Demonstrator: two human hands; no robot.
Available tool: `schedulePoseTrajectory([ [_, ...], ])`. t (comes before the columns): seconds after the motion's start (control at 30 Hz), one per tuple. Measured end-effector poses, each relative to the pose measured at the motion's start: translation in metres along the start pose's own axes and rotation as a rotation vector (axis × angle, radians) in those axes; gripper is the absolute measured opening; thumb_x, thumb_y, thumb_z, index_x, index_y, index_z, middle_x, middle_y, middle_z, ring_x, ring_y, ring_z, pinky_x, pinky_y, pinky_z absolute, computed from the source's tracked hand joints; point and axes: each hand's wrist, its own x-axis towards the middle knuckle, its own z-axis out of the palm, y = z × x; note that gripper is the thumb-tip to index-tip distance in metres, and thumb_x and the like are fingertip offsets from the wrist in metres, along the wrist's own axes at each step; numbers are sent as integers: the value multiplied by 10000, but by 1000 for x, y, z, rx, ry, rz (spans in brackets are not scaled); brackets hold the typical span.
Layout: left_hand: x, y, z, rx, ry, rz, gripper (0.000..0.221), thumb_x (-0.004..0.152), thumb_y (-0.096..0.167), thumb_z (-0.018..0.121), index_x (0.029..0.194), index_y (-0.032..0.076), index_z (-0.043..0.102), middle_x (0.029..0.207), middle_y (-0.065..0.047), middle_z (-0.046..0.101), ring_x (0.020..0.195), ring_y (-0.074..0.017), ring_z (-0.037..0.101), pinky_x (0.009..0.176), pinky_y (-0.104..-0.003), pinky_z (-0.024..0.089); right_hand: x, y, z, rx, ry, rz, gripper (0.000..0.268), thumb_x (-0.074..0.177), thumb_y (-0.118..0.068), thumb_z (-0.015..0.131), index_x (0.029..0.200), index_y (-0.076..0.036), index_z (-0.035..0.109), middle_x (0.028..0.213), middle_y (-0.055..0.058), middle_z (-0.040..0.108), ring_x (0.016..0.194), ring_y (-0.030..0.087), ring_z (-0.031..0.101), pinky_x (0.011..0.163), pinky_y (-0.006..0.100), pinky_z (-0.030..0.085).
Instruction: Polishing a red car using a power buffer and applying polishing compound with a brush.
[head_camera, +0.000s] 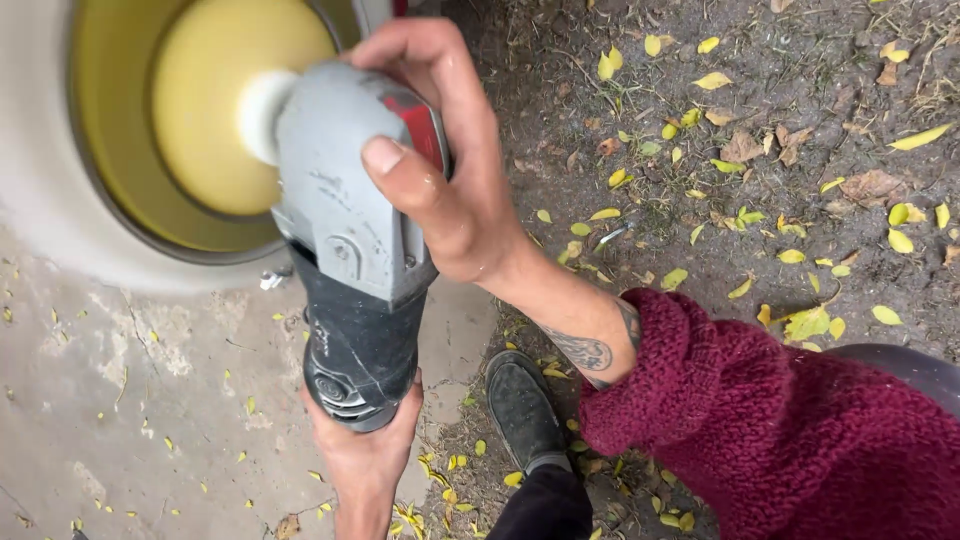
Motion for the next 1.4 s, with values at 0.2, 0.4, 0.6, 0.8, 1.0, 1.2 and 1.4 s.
schedulePoseTrajectory([
  [0.2,-6,-25,0,245,-100,-308,989,643,325,893,1460,9,434,1119,-222,744,1022,-281,743,871,-414,565,-42,79,-13,0,64,160,545,982,-421,621,1311,-19,459,1223,127,566,1117,179,561,1022,338,465],
  [0.4,-4,-35,-21,266,-87,-289,1026,640,341,893,1488,20,412,1107,-210,754,1027,-270,744,908,-410,548,-51,99,6,58,134,181,563,978,-402,624,1360,-24,455,1243,141,565,1185,195,561,1080,363,474],
  [0.6,6,-39,-58,94,114,33,1021,709,312,912,1515,-43,396,1283,-171,659,1136,-241,669,1033,-371,524,-16,25,55,129,1,74,504,1033,-333,670,1381,-58,430,1241,94,553,1124,145,547,1041,302,468],
  [0.8,29,-38,-97,277,184,199,658,782,198,875,1333,13,566,1209,-160,685,1125,-216,666,1084,-339,516,-7,7,82,71,-34,59,558,1014,-411,670,1400,-75,446,1218,54,579,1080,107,597,992,262,517],
  [1.0,33,-62,-62,39,198,130,986,692,303,917,1453,-55,401,1259,-139,614,1122,-212,637,1003,-365,524,-5,18,95,44,-76,55,633,990,-496,659,1421,-81,452,1211,51,606,1048,106,635,951,261,553],
  [1.2,42,-82,-41,435,-157,-312,1063,584,388,896,1498,100,437,999,-215,758,933,-343,755,827,-460,595,-58,108,25,-123,187,112,583,994,-457,514,1378,-24,444,1244,157,593,1134,200,622,1046,363,516],
  [1.4,40,-94,-20,585,-258,-306,1052,635,498,873,1498,105,417,937,-252,760,876,-428,741,821,-494,588,-71,154,-1,-97,328,271,515,955,-349,510,1333,-1,468,1251,173,578,1199,239,574,1095,389,461],
])
